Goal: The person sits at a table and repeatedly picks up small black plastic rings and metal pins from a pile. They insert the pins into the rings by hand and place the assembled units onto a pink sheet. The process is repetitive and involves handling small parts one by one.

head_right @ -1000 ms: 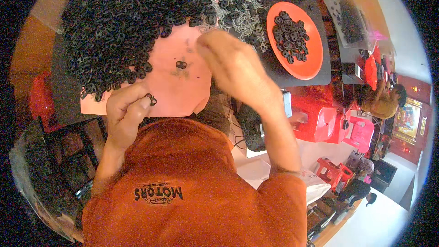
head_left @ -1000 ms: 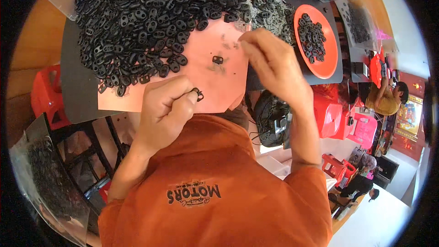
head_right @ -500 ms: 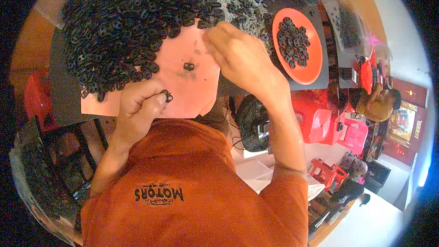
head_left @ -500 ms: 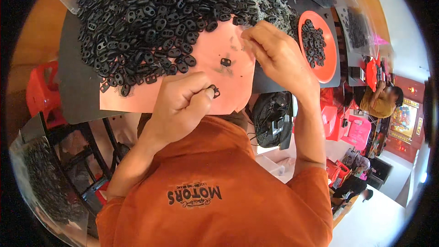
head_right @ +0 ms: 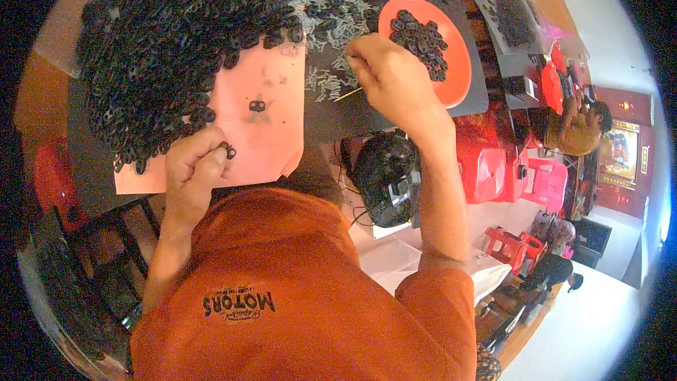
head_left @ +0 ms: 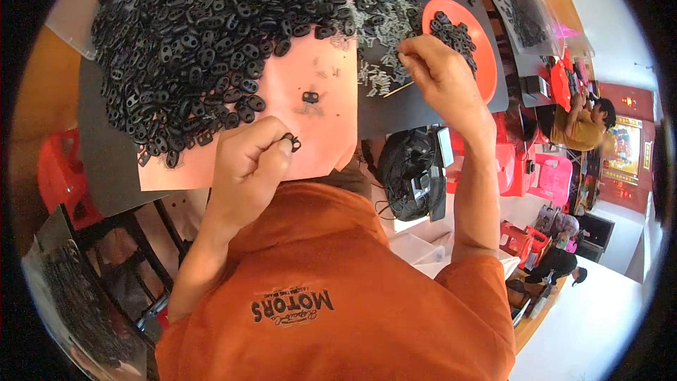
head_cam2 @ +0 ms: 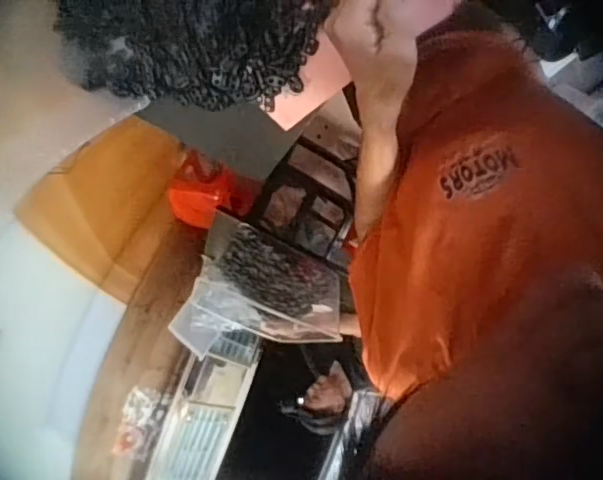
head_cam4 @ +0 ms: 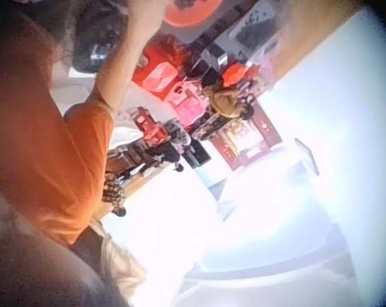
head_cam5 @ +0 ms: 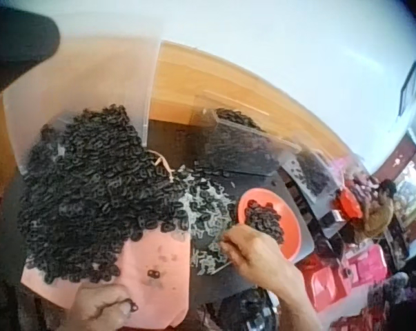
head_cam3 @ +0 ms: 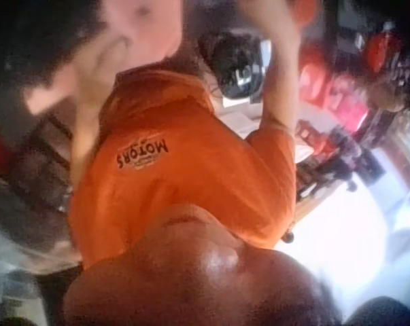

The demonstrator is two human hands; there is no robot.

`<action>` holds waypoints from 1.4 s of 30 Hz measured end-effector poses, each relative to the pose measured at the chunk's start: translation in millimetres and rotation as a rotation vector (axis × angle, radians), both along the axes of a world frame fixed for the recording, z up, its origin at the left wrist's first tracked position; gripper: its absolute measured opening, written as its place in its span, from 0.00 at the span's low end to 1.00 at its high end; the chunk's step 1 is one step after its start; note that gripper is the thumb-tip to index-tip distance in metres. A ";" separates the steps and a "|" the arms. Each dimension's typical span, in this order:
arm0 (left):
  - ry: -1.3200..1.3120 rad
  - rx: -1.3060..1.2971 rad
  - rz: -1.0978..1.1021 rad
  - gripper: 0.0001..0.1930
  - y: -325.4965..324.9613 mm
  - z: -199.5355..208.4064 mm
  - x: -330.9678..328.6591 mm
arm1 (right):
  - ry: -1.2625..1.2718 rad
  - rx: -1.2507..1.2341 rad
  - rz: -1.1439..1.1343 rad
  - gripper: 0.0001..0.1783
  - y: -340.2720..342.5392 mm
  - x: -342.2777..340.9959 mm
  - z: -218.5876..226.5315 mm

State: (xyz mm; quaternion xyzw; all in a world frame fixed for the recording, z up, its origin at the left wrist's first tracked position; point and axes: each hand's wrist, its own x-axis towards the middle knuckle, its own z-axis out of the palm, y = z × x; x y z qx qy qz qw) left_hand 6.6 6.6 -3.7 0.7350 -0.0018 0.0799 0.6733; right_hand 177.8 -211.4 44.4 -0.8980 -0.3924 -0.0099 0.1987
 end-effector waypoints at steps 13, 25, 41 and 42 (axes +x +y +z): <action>0.017 -0.052 0.037 0.08 -7.8 0.9 -2.0 | -0.090 -0.078 0.100 0.06 19.4 15.9 -10.9; 0.012 -0.063 0.017 0.09 -6.4 1.5 -0.9 | -0.095 -0.134 0.117 0.07 13.9 19.5 -12.7; -0.007 -0.069 -0.009 0.09 -3.1 0.7 -0.6 | -0.071 -0.187 0.178 0.06 22.0 25.2 -16.8; -0.011 -0.071 -0.003 0.10 -3.5 0.9 -1.1 | -0.087 -0.189 0.186 0.06 22.4 25.4 -18.6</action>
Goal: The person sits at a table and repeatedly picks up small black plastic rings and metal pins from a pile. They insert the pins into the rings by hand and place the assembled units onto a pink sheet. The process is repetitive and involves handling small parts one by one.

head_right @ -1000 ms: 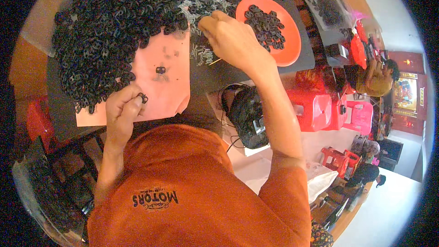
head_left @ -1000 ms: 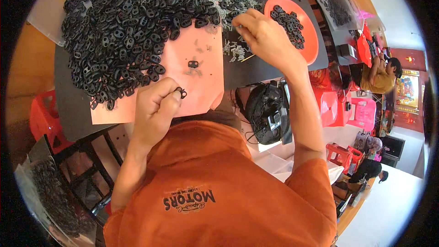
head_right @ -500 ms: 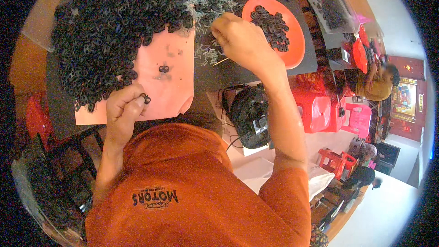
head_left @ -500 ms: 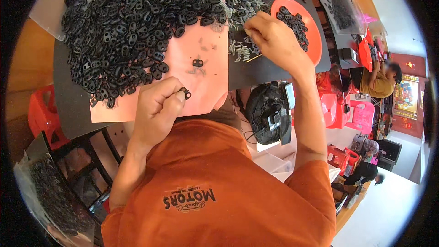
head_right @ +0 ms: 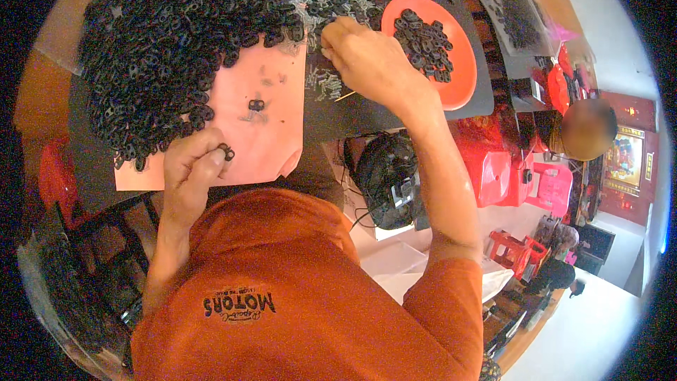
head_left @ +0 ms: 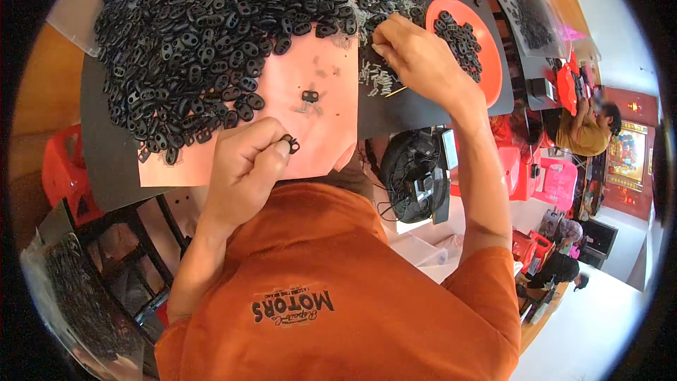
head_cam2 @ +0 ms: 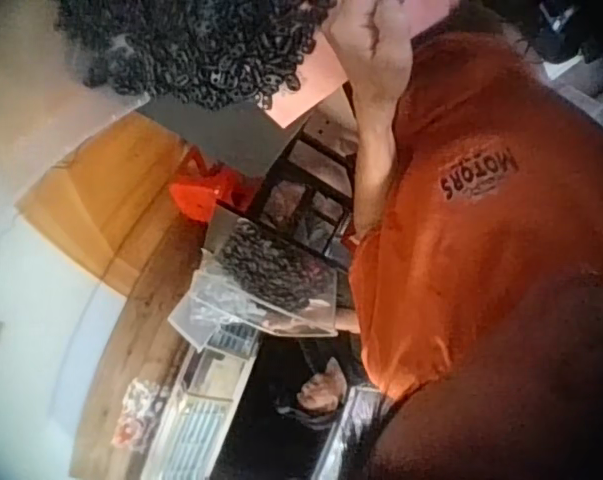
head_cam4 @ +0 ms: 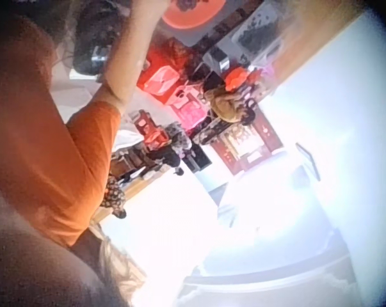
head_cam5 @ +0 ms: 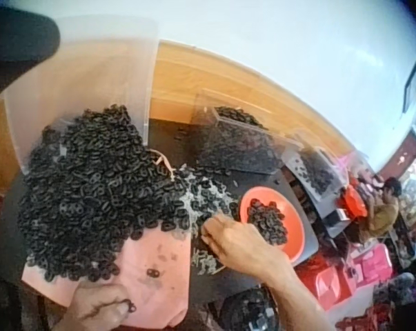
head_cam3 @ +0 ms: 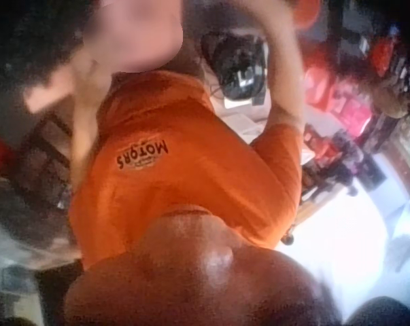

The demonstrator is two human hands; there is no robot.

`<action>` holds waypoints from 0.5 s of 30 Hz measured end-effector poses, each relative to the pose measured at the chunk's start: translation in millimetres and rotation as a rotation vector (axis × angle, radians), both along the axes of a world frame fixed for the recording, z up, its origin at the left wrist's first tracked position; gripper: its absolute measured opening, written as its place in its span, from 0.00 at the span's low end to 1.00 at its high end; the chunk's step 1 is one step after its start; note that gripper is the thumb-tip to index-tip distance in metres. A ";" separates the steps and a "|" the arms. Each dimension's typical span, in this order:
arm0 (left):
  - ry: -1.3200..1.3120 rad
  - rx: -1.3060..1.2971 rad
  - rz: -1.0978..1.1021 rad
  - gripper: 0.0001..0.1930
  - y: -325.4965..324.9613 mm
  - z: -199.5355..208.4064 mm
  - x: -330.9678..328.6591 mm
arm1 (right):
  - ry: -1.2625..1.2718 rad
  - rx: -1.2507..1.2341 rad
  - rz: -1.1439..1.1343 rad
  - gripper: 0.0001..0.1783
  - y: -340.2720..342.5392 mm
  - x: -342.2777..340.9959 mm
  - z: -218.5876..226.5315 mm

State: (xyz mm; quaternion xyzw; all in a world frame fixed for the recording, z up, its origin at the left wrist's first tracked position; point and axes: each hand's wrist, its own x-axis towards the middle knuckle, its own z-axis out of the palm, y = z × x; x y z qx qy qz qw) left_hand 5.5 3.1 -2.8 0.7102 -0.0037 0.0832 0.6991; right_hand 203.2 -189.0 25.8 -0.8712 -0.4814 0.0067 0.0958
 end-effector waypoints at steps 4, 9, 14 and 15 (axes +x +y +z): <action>0.021 0.004 0.007 0.10 3.1 -2.4 0.2 | -0.070 -0.014 -0.006 0.07 2.0 -3.3 -3.0; 0.069 -0.068 0.002 0.09 4.6 -2.7 -3.2 | -0.008 0.126 -0.004 0.07 7.3 -12.9 10.6; 0.108 -0.069 -0.033 0.08 7.2 -4.3 -5.6 | 0.377 0.300 -0.124 0.07 27.2 -42.8 23.8; 0.088 -0.085 -0.033 0.08 7.0 -5.7 -4.8 | 0.386 0.332 -0.067 0.08 31.7 -48.7 23.6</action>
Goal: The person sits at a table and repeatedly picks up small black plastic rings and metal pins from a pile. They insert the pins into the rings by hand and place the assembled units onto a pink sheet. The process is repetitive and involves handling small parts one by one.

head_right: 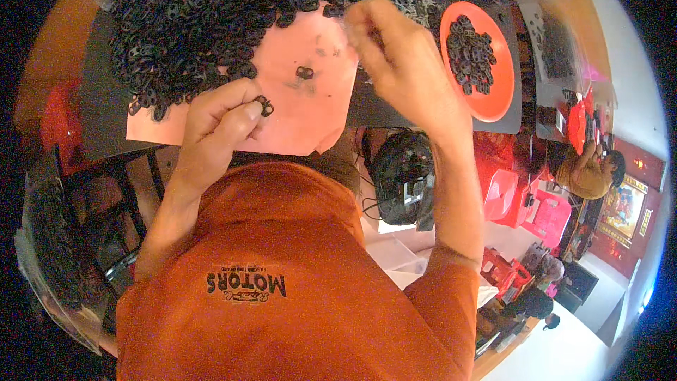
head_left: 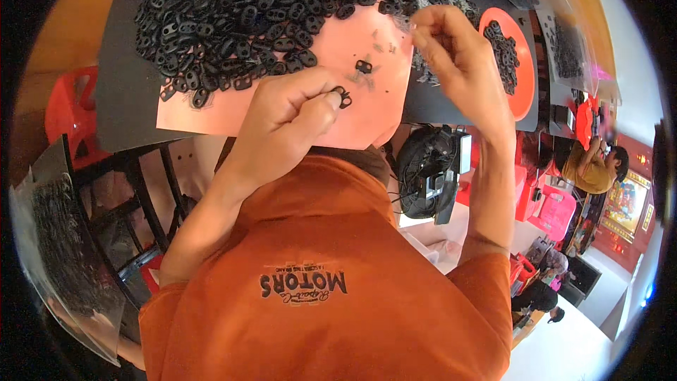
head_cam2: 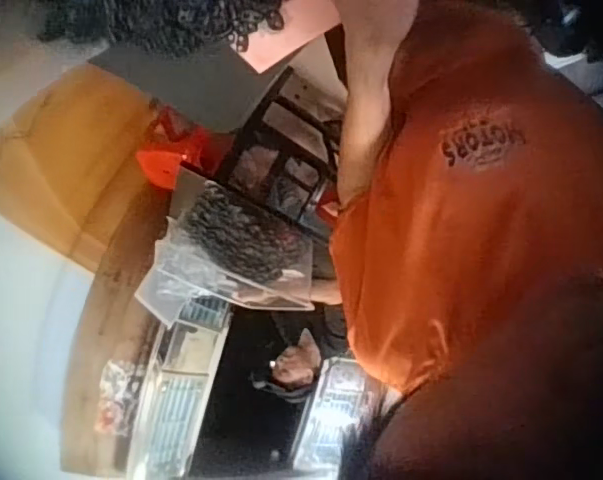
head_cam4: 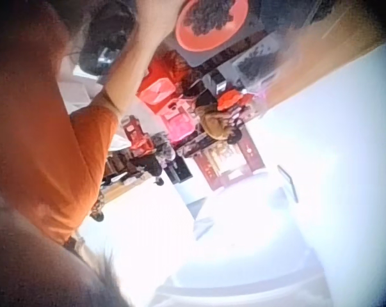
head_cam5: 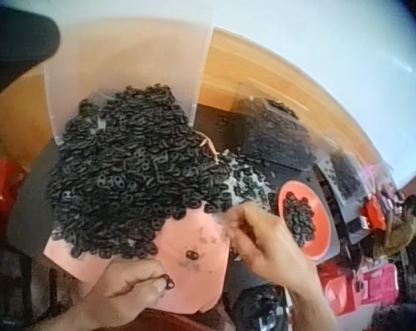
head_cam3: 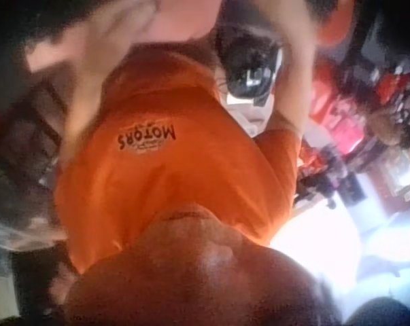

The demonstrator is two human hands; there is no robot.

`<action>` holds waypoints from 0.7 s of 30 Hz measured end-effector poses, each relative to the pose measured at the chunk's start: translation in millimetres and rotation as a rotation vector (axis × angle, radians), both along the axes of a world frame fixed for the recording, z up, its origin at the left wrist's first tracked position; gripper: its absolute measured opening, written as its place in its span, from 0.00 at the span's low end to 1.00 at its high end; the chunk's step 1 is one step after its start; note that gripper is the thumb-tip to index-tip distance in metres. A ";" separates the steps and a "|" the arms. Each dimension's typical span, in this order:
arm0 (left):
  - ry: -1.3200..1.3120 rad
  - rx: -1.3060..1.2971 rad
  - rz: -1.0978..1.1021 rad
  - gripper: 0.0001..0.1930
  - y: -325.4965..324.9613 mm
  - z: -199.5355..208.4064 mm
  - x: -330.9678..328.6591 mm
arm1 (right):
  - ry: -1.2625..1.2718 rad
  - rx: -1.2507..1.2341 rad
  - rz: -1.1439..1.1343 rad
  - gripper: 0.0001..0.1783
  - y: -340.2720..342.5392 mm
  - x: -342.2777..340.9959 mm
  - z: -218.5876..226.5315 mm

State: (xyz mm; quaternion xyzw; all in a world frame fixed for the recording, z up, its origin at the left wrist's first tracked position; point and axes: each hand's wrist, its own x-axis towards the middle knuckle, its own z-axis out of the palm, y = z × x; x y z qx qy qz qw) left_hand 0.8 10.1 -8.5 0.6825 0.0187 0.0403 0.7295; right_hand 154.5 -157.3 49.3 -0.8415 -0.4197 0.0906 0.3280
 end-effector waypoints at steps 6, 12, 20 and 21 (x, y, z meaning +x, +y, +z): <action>-0.003 -0.112 0.044 0.09 -2.6 3.8 0.9 | 0.131 0.122 0.190 0.07 26.2 -25.3 -1.1; 0.005 -0.085 0.044 0.09 -0.1 3.2 0.7 | 0.490 0.208 -0.025 0.05 34.0 -43.6 -0.3; -0.024 -0.125 0.092 0.09 -1.9 4.7 1.9 | 0.561 0.247 -0.064 0.18 37.9 -46.3 -9.4; -0.031 -0.136 0.111 0.10 -3.0 5.5 2.1 | 0.559 0.240 -0.055 0.19 38.2 -46.6 -9.0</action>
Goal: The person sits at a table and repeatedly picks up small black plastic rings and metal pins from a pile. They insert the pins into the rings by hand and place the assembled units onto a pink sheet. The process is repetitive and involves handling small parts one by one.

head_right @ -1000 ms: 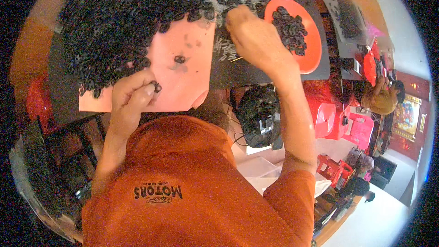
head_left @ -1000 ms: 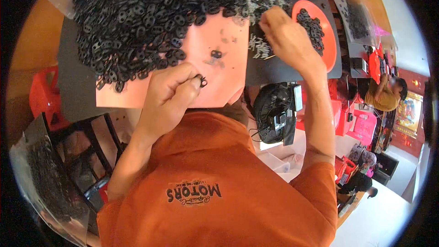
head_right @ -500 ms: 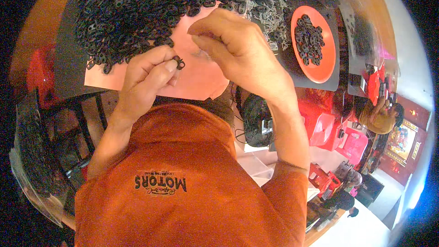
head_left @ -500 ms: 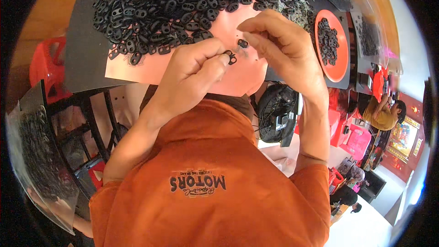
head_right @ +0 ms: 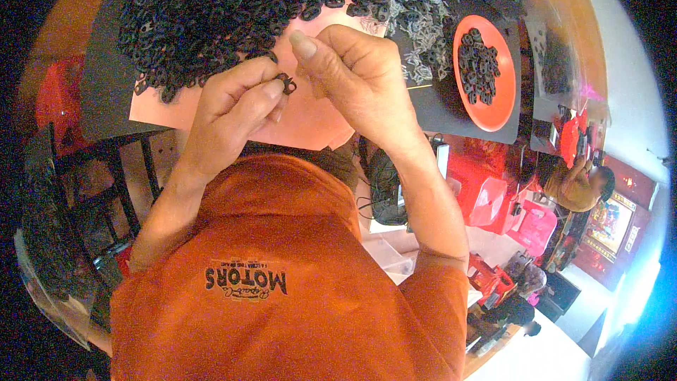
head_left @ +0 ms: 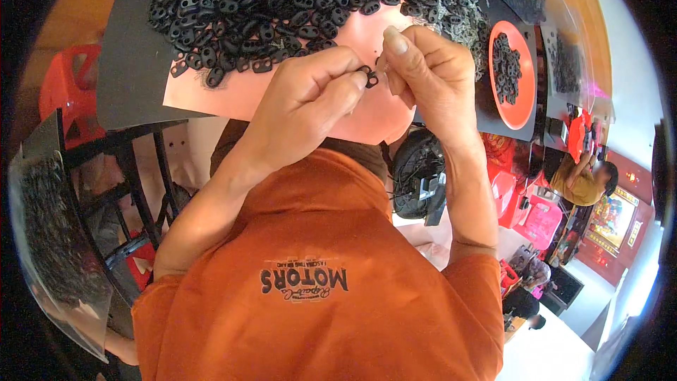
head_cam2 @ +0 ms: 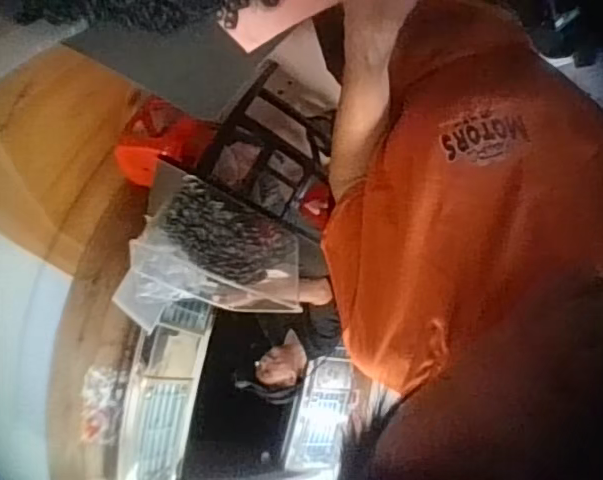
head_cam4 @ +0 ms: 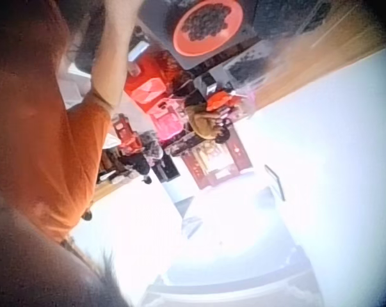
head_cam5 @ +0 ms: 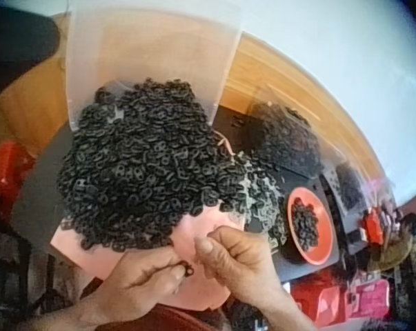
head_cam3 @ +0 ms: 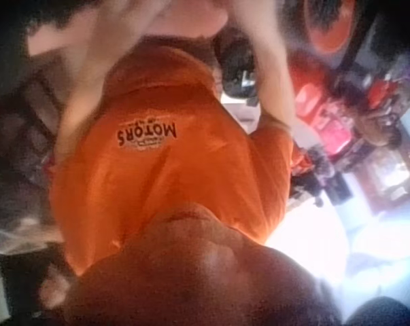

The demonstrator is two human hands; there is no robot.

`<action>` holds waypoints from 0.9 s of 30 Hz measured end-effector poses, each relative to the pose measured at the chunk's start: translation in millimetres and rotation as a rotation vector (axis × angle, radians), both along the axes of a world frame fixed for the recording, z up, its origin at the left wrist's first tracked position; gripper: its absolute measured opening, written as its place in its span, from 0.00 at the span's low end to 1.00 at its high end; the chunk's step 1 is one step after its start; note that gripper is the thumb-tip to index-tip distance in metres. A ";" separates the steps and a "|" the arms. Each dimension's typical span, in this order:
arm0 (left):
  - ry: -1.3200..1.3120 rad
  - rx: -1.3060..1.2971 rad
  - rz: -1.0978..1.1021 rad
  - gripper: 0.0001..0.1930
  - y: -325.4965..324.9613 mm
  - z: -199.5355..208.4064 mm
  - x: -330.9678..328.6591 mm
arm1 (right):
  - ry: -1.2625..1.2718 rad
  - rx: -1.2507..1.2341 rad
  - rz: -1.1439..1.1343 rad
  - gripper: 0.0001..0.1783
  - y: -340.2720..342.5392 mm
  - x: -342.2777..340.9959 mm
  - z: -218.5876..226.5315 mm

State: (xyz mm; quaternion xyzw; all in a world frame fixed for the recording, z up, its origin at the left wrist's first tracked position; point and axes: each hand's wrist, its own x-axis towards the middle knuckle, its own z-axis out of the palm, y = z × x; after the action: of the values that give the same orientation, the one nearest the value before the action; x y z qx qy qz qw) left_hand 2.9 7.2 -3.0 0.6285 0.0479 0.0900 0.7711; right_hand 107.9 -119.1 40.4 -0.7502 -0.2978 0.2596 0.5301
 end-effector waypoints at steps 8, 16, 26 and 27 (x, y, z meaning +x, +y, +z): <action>-0.034 0.002 0.018 0.10 -2.5 -6.6 1.2 | -0.071 -0.028 0.008 0.21 0.7 -3.1 -2.9; -0.053 0.012 0.008 0.08 -1.6 -9.3 1.3 | -0.122 -0.022 0.060 0.16 1.9 -6.2 -1.6; -0.038 -0.010 -0.023 0.08 -1.1 -8.2 0.8 | -0.152 -0.083 0.075 0.14 3.5 -7.3 1.8; -0.054 0.002 -0.017 0.08 -1.4 -9.3 1.1 | -0.178 -0.098 0.082 0.14 3.5 -7.2 1.2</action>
State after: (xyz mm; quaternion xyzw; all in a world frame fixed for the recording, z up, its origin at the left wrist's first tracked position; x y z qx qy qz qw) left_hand 4.0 5.7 -12.3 0.6268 0.0217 0.1002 0.7724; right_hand 100.7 -115.6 41.6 -0.7826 -0.3610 0.2278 0.4532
